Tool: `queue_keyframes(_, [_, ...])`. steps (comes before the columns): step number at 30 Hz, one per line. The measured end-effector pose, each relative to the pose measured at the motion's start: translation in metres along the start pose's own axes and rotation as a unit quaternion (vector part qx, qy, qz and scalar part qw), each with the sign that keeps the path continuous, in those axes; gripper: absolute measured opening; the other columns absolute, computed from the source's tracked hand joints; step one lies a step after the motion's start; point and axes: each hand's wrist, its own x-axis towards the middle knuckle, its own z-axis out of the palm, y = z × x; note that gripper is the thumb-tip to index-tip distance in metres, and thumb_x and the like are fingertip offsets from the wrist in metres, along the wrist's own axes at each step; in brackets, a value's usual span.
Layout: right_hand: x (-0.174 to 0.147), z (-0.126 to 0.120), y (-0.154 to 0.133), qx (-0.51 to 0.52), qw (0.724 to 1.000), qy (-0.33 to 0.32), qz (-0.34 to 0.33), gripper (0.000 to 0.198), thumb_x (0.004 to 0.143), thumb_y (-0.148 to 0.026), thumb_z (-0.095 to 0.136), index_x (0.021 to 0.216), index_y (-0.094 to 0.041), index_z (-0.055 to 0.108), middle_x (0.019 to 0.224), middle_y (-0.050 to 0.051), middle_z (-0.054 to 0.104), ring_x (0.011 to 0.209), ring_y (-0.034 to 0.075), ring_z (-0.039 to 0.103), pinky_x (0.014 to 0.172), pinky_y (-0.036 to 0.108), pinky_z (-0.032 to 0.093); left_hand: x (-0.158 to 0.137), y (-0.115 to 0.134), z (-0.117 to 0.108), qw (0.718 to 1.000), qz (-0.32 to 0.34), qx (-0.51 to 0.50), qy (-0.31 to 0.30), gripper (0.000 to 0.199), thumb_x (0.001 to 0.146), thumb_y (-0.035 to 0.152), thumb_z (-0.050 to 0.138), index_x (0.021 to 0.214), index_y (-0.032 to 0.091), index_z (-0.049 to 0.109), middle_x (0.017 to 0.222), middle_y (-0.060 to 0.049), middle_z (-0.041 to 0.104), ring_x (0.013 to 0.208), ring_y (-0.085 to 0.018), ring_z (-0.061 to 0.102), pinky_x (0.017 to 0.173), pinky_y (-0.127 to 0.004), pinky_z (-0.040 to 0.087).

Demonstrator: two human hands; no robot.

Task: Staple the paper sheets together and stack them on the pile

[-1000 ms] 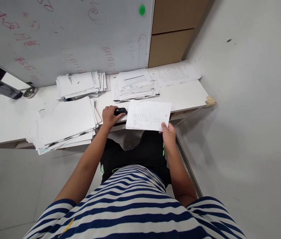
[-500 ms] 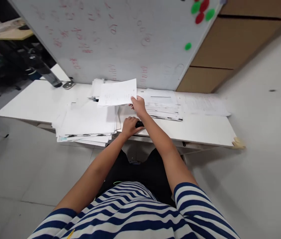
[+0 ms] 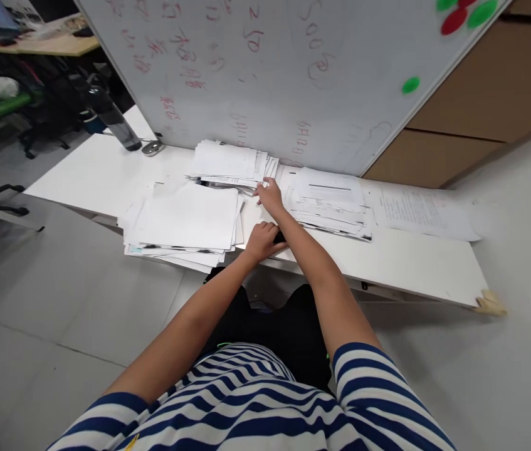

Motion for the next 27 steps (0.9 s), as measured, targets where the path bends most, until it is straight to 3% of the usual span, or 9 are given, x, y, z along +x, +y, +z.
queue_keyframes(3, [-0.012,-0.034,0.018,-0.115,0.990,0.036,-0.077,0.032,0.094,-0.037,0.051,0.120,-0.021,0.059,0.084,0.002,0.072,0.065,0.016,0.060,0.071,0.030,0.051,0.000,0.000,-0.001,1.000,0.004,-0.009,0.013,0.054,0.088,0.070,0.051,0.102,0.020,0.064,0.097,-0.013,0.066,0.097,-0.029,0.058,0.080,-0.042,0.040])
queue_keyframes(6, [-0.015,-0.079,0.035,-0.260,0.951,0.105,-0.132,0.034,0.095,-0.030,0.042,0.120,-0.018,0.063,0.107,0.010,0.072,0.096,0.023,0.064,0.093,0.036,0.048,-0.001,0.001,-0.002,1.000,0.004,-0.009,0.024,0.053,0.088,0.069,0.051,0.104,0.020,0.064,0.098,-0.012,0.066,0.098,-0.028,0.057,0.082,-0.040,0.039])
queue_keyframes(10, [-0.009,-0.134,0.055,-0.400,0.896,0.163,-0.106,0.044,0.092,-0.028,0.045,0.133,-0.015,0.057,0.143,0.019,0.054,0.131,0.032,0.047,0.108,0.050,0.038,0.000,0.002,-0.006,1.000,-0.002,-0.008,0.025,0.051,0.089,0.067,0.054,0.106,0.019,0.063,0.100,-0.012,0.067,0.098,-0.028,0.057,0.083,-0.039,0.039])
queue_keyframes(13, [-0.001,-0.158,0.070,-0.440,0.884,0.148,-0.052,0.059,0.090,-0.040,0.052,0.143,-0.016,0.047,0.157,0.019,0.039,0.145,0.036,0.031,0.114,0.061,0.025,0.001,0.004,-0.008,1.000,-0.009,-0.004,0.021,0.051,0.088,0.067,0.055,0.105,0.019,0.063,0.100,-0.012,0.067,0.099,-0.029,0.058,0.082,-0.039,0.039])
queue_keyframes(16, [0.006,-0.167,0.079,-0.439,0.889,0.130,-0.013,0.066,0.090,-0.052,0.052,0.144,-0.014,0.046,0.154,0.020,0.044,0.143,0.035,0.035,0.116,0.061,0.020,0.002,0.005,-0.008,1.000,-0.015,-0.001,0.016,0.051,0.088,0.067,0.055,0.105,0.020,0.063,0.100,-0.013,0.068,0.099,-0.029,0.058,0.082,-0.039,0.039])
queue_keyframes(20, [0.006,-0.166,0.080,-0.442,0.885,0.138,-0.045,0.063,0.090,-0.054,0.054,0.136,-0.010,0.053,0.133,0.024,0.061,0.126,0.038,0.051,0.110,0.059,0.028,0.002,0.004,-0.007,1.000,-0.018,0.005,0.014,0.052,0.088,0.069,0.053,0.105,0.020,0.063,0.100,-0.013,0.067,0.098,-0.029,0.058,0.082,-0.039,0.039])
queue_keyframes(24, [0.004,-0.162,0.080,-0.460,0.873,0.142,-0.070,0.044,0.099,-0.039,0.040,0.124,-0.009,0.061,0.114,0.024,0.068,0.114,0.036,0.059,0.105,0.056,0.031,0.002,0.004,-0.007,1.000,-0.022,0.011,0.012,0.054,0.088,0.070,0.052,0.105,0.020,0.063,0.100,-0.013,0.067,0.096,-0.028,0.057,0.081,-0.039,0.039])
queue_keyframes(27, [0.007,-0.160,0.082,-0.466,0.869,0.154,-0.065,0.041,0.101,-0.026,0.033,0.131,-0.011,0.057,0.106,0.022,0.070,0.109,0.034,0.063,0.101,0.054,0.034,0.002,0.005,-0.008,1.000,-0.021,0.008,0.010,0.052,0.089,0.068,0.052,0.106,0.020,0.063,0.100,-0.013,0.066,0.097,-0.029,0.057,0.081,-0.039,0.039])
